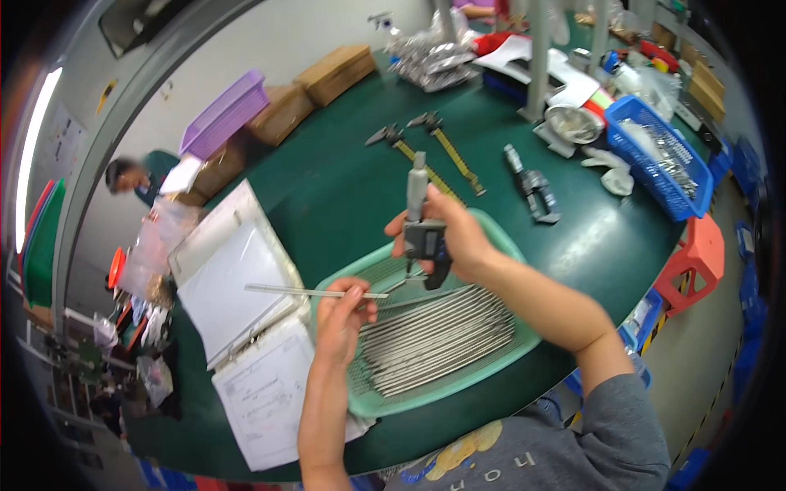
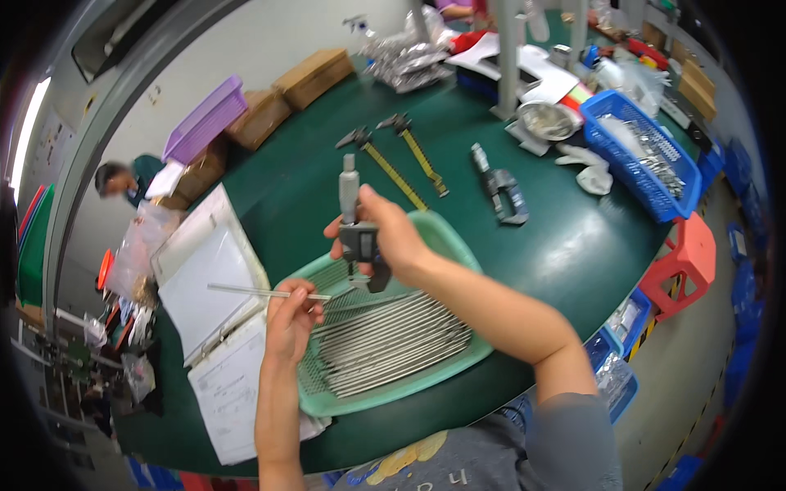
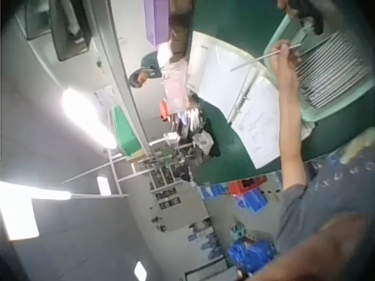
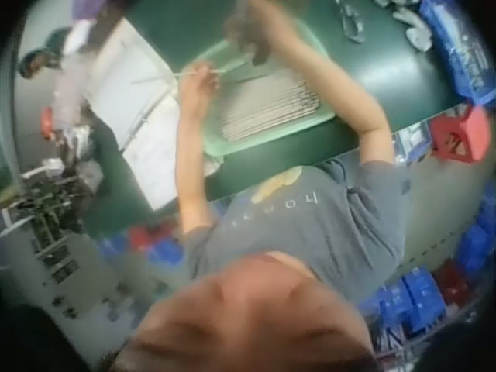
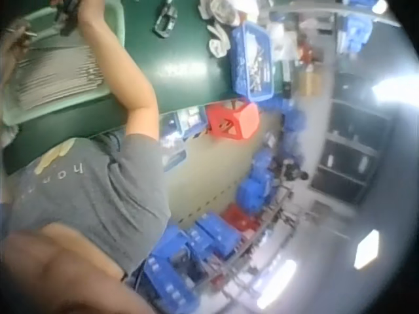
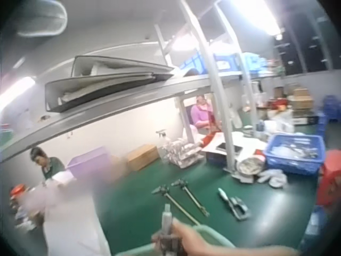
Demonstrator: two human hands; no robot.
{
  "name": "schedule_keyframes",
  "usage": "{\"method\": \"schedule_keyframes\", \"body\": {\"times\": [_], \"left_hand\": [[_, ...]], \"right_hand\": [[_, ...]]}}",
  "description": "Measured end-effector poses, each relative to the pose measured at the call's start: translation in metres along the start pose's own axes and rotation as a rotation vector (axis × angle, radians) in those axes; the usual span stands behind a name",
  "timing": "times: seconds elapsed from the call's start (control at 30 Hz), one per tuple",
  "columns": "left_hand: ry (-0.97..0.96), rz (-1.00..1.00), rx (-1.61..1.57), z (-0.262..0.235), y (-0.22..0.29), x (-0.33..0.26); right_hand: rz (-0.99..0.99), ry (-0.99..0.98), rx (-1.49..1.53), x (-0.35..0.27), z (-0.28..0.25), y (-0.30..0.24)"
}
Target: The person picks up thin metal rods from a green basket and measures their diameter using a digital caliper. The person repeatedly handles the rods, positions the caliper jaws, and reads the measurement, while other workers are visible in the background.
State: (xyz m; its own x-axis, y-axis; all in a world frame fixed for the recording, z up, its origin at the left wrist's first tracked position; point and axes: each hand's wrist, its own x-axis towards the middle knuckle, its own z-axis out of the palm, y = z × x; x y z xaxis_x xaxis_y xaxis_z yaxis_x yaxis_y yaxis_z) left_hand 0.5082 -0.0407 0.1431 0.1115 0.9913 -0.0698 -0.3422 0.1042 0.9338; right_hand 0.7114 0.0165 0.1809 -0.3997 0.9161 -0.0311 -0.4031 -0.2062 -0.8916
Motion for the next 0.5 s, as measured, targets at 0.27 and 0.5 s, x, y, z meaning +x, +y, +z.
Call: {"method": "schedule_keyframes", "body": {"times": [0.27,0.5], "left_hand": [[-0.107,-0.418,0.032,0.04,-0.021,-0.015],[0.051,-0.562,-0.357,0.085,-0.094,0.021]], "right_hand": [[-0.49,-0.294,-1.567,-0.066,0.067,-0.07],[-0.537,-0.098,-2.233,-0.193,0.123,-0.13]]}}
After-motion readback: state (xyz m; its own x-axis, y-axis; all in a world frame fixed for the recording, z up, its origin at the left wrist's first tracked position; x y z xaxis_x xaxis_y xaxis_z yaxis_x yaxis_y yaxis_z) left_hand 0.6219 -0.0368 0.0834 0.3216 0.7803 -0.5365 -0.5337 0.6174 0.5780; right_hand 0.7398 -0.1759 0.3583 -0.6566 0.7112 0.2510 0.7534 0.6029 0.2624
